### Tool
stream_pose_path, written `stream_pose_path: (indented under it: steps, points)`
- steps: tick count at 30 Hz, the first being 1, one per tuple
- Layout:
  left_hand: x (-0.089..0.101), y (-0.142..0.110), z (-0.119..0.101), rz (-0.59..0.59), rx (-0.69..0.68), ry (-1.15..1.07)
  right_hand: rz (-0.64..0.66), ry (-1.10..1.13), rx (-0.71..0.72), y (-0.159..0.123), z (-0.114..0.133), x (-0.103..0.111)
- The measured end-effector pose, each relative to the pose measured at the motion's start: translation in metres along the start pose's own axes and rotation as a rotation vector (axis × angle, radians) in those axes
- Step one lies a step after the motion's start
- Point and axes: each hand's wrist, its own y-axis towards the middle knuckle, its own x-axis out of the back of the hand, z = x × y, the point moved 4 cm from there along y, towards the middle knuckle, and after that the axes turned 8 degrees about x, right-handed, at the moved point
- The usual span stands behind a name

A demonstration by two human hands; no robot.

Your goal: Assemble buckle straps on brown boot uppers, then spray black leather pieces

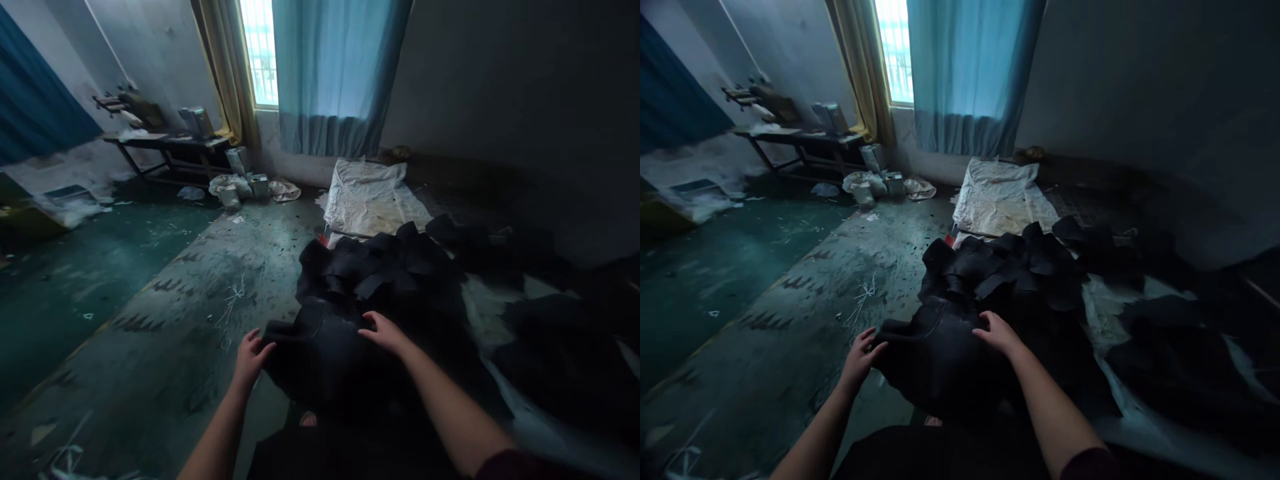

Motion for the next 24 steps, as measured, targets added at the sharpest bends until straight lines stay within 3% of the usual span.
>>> stream_pose_path:
  steps: [2, 4, 7, 13, 16, 18, 21, 24]
  points:
    - [-0.002, 0.004, 0.002, 0.037, 0.001, 0.016, 0.022, -0.027, -0.035, 0.0, 0.006, 0.0]
    - [-0.006, 0.004, 0.001, 0.189, 0.032, -0.006, 0.066, -0.056, -0.012, -0.004, 0.021, 0.002]
    - [-0.005, -0.001, -0.005, 0.386, 0.052, -0.021, 0.136, -0.103, 0.125, -0.024, 0.059, 0.009]
    - [0.023, -0.015, -0.017, 0.565, 0.106, -0.097, 0.209, -0.176, 0.447, -0.075, 0.131, 0.04]
    - [0.042, -0.007, -0.037, 0.487, 0.16, -0.179, 0.093, -0.052, 0.548, -0.069, 0.139, 0.079]
    - [0.052, 0.01, -0.067, 0.351, 0.153, -0.246, -0.006, 0.104, 0.562, -0.046, 0.131, 0.11]
    - [0.058, 0.043, -0.132, 0.09, -0.009, -0.394, -0.075, 0.42, 0.481, 0.011, 0.103, 0.148]
    - [0.051, 0.067, -0.183, -0.12, -0.229, -0.486, -0.098, 0.59, 0.297, 0.078, 0.061, 0.161]
